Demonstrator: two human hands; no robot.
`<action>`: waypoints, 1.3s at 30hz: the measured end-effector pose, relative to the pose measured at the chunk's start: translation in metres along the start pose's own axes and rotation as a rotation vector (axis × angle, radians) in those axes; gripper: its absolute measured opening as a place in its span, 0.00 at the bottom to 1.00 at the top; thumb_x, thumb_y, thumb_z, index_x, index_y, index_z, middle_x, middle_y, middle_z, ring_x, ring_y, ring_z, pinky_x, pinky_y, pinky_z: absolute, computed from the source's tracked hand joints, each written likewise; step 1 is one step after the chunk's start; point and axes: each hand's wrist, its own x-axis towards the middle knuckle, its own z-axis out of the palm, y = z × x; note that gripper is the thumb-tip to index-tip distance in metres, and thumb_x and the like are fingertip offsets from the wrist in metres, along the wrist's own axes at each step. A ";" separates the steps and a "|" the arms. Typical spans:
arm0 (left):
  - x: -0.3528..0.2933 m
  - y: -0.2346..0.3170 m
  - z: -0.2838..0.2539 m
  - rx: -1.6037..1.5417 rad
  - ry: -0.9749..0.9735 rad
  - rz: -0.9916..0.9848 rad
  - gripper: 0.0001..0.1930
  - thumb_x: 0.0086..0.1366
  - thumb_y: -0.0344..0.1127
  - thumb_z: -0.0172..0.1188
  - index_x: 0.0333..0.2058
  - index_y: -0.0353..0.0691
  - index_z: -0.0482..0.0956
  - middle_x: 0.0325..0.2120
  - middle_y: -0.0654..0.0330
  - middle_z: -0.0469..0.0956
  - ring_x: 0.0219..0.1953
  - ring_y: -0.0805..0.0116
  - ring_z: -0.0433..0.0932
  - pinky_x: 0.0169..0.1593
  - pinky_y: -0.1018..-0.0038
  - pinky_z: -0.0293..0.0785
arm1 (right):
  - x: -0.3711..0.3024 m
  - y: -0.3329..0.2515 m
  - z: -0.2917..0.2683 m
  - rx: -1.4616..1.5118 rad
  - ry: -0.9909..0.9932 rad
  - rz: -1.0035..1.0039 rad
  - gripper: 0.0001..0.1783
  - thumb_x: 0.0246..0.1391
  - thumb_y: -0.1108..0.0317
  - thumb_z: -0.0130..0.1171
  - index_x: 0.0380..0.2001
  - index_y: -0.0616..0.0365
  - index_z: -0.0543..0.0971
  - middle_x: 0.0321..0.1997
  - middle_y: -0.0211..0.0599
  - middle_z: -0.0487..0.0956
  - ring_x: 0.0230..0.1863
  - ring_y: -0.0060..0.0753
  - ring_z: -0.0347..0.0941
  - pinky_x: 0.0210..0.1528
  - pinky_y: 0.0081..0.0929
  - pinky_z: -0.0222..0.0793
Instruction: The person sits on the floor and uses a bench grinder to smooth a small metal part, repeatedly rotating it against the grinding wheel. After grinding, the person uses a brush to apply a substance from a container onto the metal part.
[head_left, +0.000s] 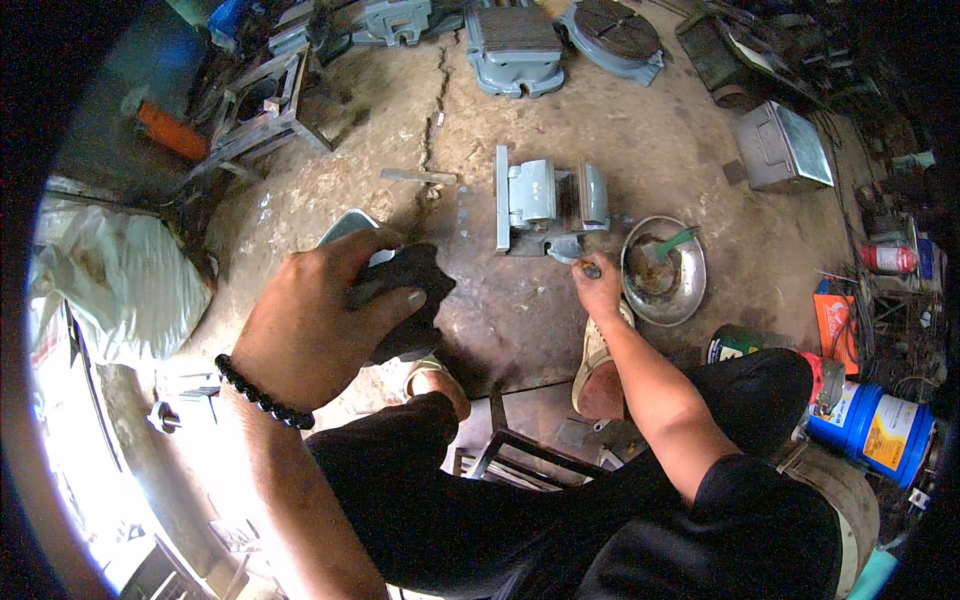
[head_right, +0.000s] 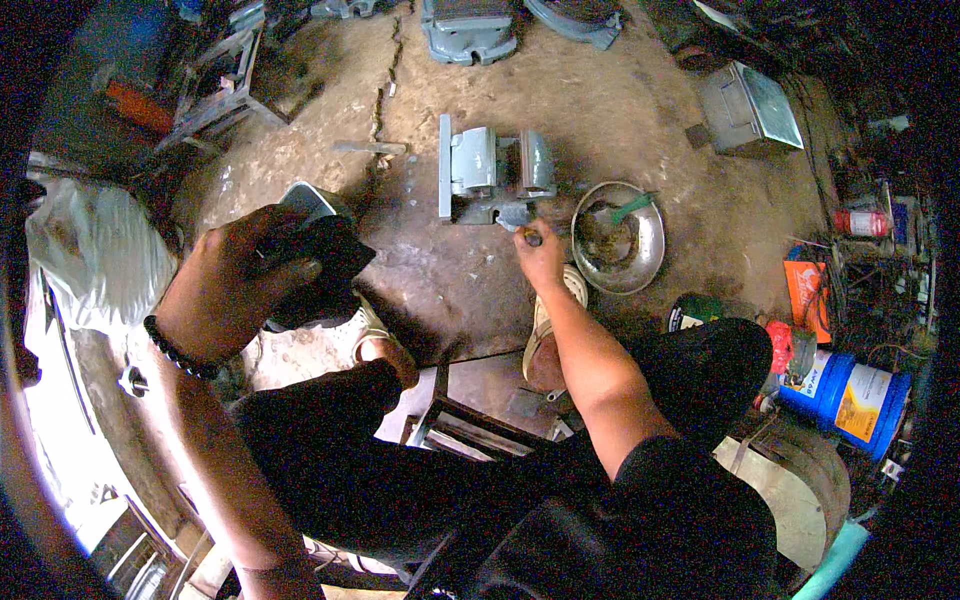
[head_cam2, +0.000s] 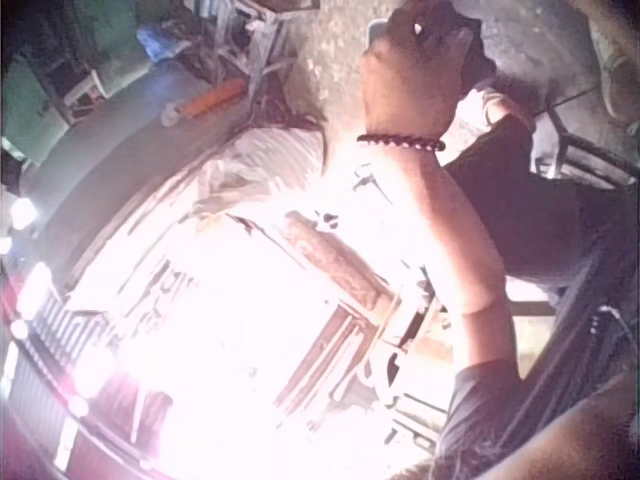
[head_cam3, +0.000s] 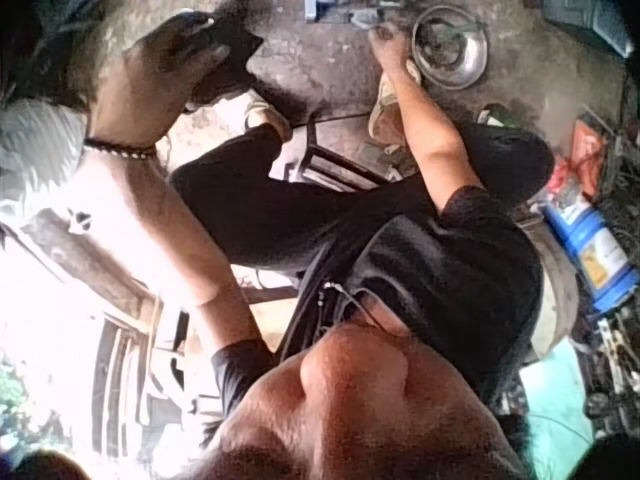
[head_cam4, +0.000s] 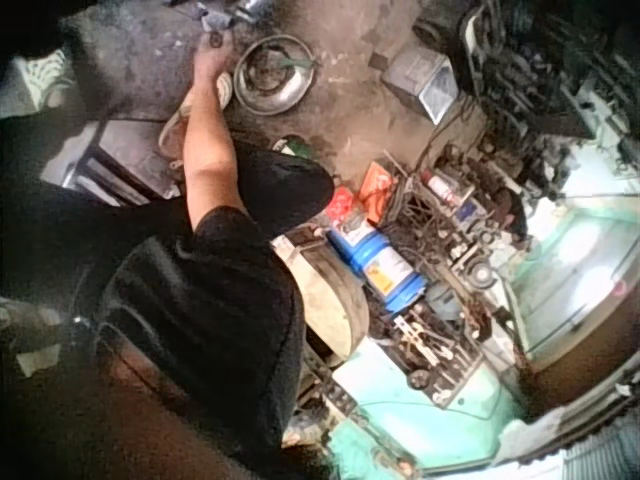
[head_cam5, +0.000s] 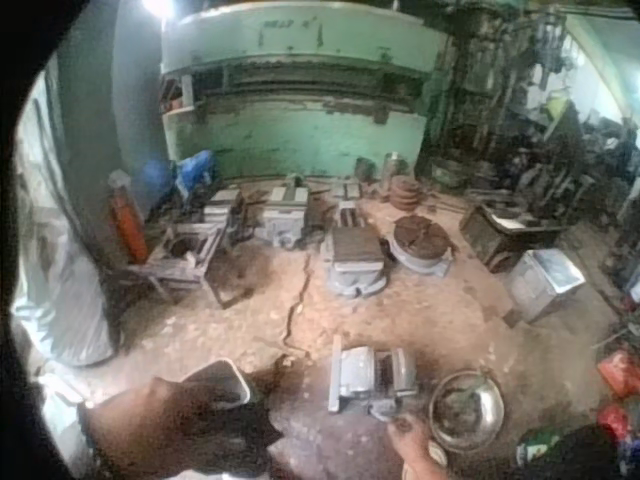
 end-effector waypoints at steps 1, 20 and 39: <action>0.000 -0.001 0.000 0.022 0.009 -0.003 0.18 0.56 0.37 0.63 0.44 0.36 0.78 0.31 0.46 0.81 0.34 0.51 0.81 0.40 0.63 0.76 | 0.002 0.001 0.000 -0.048 0.092 -0.096 0.12 0.48 0.62 0.64 0.30 0.59 0.78 0.30 0.47 0.80 0.33 0.49 0.77 0.36 0.35 0.70; -0.027 -0.018 -0.006 -0.023 0.086 0.002 0.17 0.55 0.36 0.64 0.43 0.35 0.78 0.32 0.46 0.81 0.35 0.52 0.82 0.40 0.64 0.77 | -0.005 -0.006 -0.001 -0.064 0.108 -0.122 0.12 0.46 0.63 0.64 0.30 0.59 0.79 0.30 0.53 0.80 0.34 0.57 0.77 0.38 0.38 0.71; -0.036 -0.021 -0.006 -0.041 0.101 -0.009 0.17 0.54 0.35 0.64 0.42 0.37 0.78 0.33 0.48 0.81 0.37 0.49 0.80 0.41 0.62 0.76 | -0.017 -0.036 0.046 -0.126 0.157 -0.072 0.10 0.49 0.65 0.61 0.33 0.60 0.78 0.30 0.47 0.81 0.33 0.51 0.77 0.39 0.39 0.71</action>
